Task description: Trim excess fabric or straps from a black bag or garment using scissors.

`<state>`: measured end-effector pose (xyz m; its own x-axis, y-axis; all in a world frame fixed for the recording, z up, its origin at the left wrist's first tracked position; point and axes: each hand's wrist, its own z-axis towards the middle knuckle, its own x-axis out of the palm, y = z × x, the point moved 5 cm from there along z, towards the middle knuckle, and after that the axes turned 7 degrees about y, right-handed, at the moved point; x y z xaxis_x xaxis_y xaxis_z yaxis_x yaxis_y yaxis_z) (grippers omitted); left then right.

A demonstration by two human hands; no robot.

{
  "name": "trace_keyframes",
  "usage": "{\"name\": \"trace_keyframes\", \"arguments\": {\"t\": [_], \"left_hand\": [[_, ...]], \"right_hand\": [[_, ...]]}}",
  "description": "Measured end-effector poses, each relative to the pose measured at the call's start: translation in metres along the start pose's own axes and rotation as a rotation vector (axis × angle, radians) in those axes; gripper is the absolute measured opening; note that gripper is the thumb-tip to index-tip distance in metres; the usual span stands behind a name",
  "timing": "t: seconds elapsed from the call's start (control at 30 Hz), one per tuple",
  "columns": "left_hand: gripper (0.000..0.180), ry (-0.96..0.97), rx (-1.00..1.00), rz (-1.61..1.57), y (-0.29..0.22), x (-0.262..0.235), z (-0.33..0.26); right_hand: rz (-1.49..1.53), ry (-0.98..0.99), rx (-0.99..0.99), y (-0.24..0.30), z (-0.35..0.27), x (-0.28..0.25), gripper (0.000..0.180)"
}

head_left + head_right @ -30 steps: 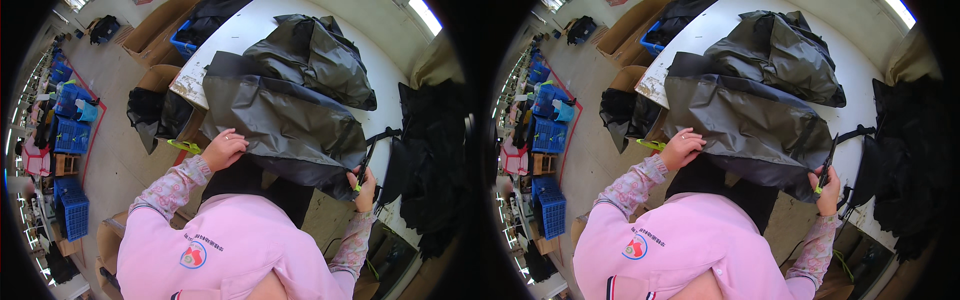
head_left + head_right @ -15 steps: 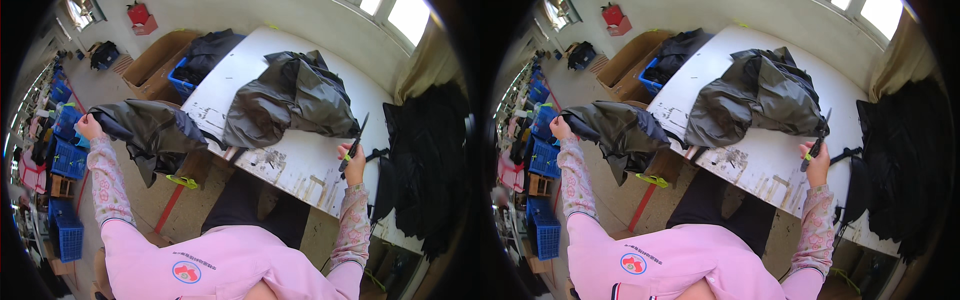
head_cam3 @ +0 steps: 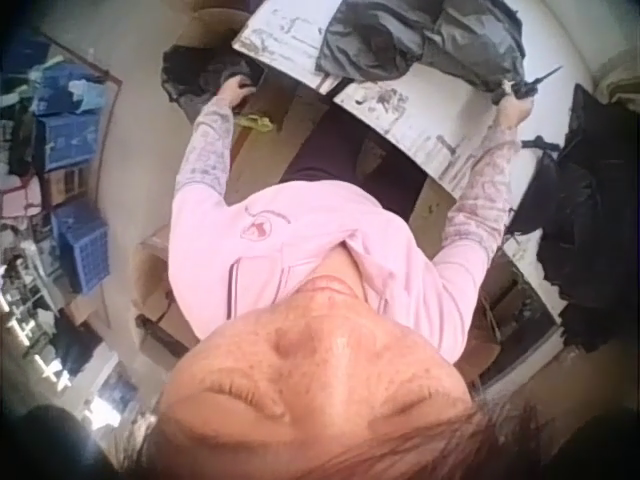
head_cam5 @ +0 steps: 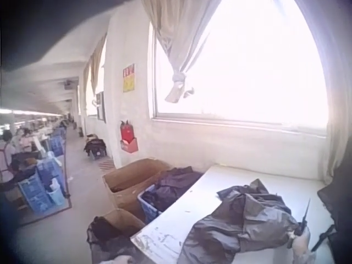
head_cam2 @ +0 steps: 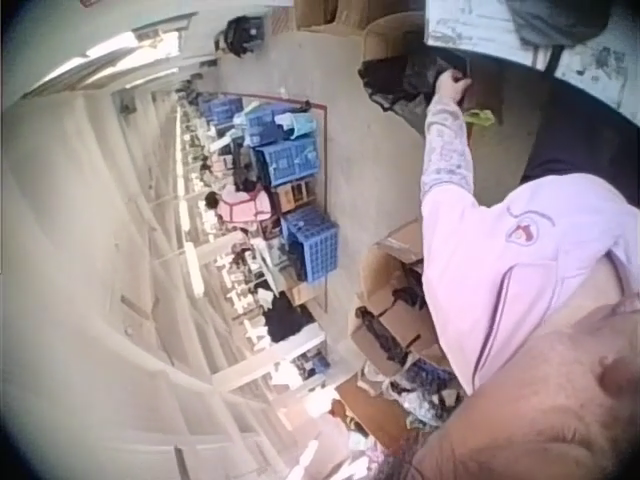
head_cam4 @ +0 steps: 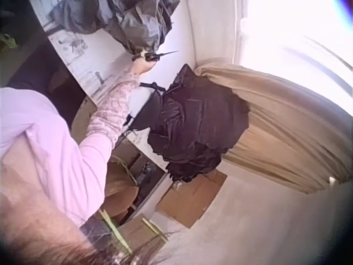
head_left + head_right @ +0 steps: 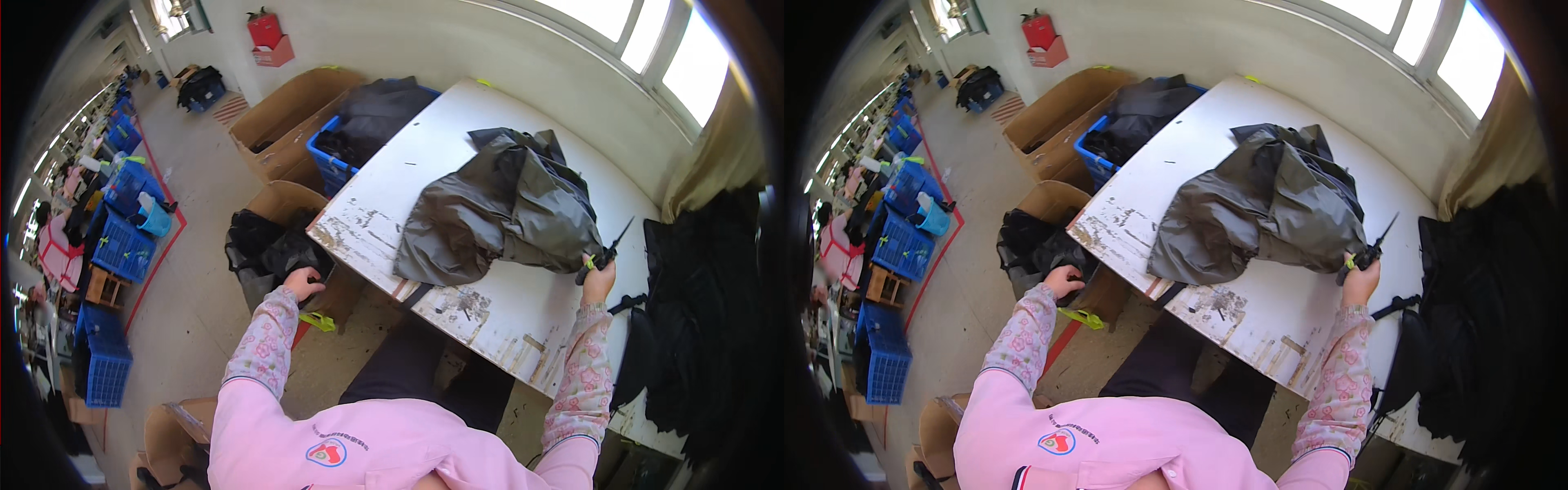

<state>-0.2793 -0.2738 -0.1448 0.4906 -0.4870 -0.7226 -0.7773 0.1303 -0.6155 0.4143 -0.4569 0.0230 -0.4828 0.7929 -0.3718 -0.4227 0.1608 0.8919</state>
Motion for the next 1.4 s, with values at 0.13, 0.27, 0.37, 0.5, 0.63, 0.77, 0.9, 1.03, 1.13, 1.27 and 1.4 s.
{"name": "trace_keyframes", "arguments": {"t": [0.13, 0.27, 0.37, 0.5, 0.63, 0.77, 0.9, 1.03, 1.13, 1.27, 1.4], "left_hand": [[0.022, -0.241, 0.201, -0.245, -0.147, -0.052, 0.01], [0.02, -0.149, 0.537, -0.41, -0.291, -0.062, 0.013], [0.046, 0.115, 0.604, -0.722, -0.365, -0.031, 0.037], [0.071, -0.161, 1.031, -0.138, -0.448, 0.015, 0.016], [0.016, -0.122, 1.147, -0.152, -0.461, 0.049, 0.007], [0.027, -0.558, 1.104, -0.278, -0.468, -0.034, -0.06], [0.03, -0.603, 1.255, 0.23, -0.43, -0.051, -0.139], [0.031, 0.373, 0.892, 0.709, -0.355, 0.015, -0.16], [0.039, 1.056, 0.625, 0.745, -0.29, 0.063, -0.172], [0.03, 0.823, 0.734, 0.254, -0.321, 0.068, -0.156], [0.024, 0.38, 0.983, 0.081, -0.348, 0.082, -0.113]], "right_hand": [[0.099, 0.129, -0.172, 0.107, -0.017, -0.027, 0.032], [0.208, 0.32, -0.258, 0.221, -0.059, -0.066, 0.03], [0.23, 0.419, -0.268, 0.266, -0.088, -0.104, 0.033], [0.231, 0.575, -0.321, 0.287, -0.117, -0.148, 0.044], [-0.013, 0.509, -0.241, 0.278, -0.137, -0.195, 0.045], [-0.175, 0.314, -0.166, 0.258, -0.138, -0.245, 0.032], [-0.196, 0.45, -0.145, 0.229, -0.145, -0.231, 0.033], [-0.378, 0.708, -0.205, 0.168, -0.17, -0.169, 0.036], [-0.491, 0.791, -0.17, 0.091, -0.203, -0.11, 0.028], [-0.527, 0.851, -0.074, 0.05, -0.229, -0.072, 0.029], [-0.365, 0.746, 0.053, 0.024, -0.23, -0.093, 0.033]]}}
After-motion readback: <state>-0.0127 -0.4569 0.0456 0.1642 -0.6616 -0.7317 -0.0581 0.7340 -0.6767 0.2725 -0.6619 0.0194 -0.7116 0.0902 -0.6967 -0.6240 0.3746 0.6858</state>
